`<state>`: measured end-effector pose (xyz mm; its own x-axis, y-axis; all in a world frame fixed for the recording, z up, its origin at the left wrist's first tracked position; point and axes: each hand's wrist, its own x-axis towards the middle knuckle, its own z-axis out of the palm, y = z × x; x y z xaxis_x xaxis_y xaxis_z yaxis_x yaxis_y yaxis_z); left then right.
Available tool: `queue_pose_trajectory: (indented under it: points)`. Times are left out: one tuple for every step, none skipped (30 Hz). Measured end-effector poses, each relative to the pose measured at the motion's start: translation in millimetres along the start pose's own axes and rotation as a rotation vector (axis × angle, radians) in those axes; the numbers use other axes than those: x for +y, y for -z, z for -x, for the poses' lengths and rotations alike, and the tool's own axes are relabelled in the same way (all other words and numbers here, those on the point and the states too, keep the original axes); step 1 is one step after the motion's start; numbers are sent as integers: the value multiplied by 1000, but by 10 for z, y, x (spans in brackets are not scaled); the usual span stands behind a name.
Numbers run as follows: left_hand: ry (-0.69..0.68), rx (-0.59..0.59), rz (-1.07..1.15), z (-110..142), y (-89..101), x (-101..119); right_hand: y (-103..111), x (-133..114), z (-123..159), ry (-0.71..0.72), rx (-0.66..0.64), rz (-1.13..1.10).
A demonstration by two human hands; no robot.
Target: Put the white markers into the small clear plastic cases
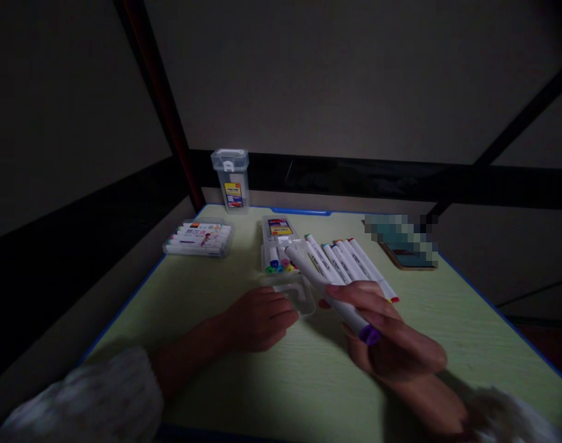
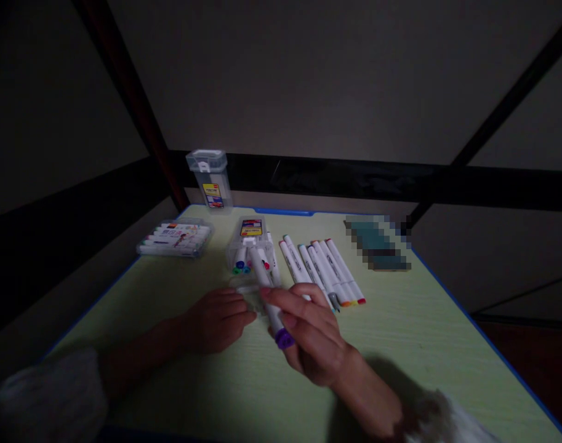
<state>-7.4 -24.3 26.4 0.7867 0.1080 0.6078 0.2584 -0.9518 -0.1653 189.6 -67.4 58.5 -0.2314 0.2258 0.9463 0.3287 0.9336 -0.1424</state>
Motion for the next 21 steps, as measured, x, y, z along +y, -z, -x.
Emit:
queue_pose_trajectory:
  points:
    - [9, -6, -4, 5, -1, 3, -6, 7, -5, -8, -25, -15]
    - [24, -6, -12, 8, 0, 8, -10, 13, -8, 14, -56, -24]
    - [41, 6, -19, 7, 3, 13, -14, 16, -8, 3, -56, -27]
    - [58, 30, -24, 4, 9, 18, -18, 18, -4, 7, -64, -32]
    - [73, 66, -22, -1, 18, 23, -22, 17, 3, 20, -76, -39]
    - [88, 108, -16, -8, 29, 28, -27, 16, 14, 22, -77, -48]
    - [102, 151, -9, -15, 41, 34, -33, 14, 26, 29, -80, -57]
    - [110, 198, -3, -21, 53, 40, -40, 13, 37, 28, -84, -64]
    - [126, 228, -8, -23, 63, 46, -49, 12, 48, 27, -85, -67]
    - [136, 257, -21, -23, 72, 52, -57, 13, 56, 24, -94, -67]
    - [139, 267, -28, -18, 76, 58, -65, 15, 61, 23, -101, -64]
    - [140, 271, -32, -11, 76, 63, -72, 18, 64, 26, -106, -60]
    - [139, 268, -25, -1, 72, 66, -78, 20, 65, 25, -112, -56]
    - [138, 268, -12, 9, 64, 68, -83, 22, 64, 22, -117, -53]
    - [139, 265, -2, 19, 55, 68, -86, 23, 61, 18, -120, -50]
    - [143, 262, 8, 26, 46, 67, -87, 24, 57, 14, -122, -47]
    - [142, 261, 16, 31, 39, 66, -87, 23, 52, 9, -128, -43]
    - [140, 261, 24, 32, 35, 65, -87, 23, 47, 10, -136, -39]
    - [138, 260, 32, 29, 35, 64, -87, 23, 41, 13, -146, -33]
    - [132, 259, 38, 24, 38, 65, -88, 24, 37, 17, -157, -23]
    - [130, 257, 40, 16, 44, 68, -90, 27, 35, 15, -172, -12]
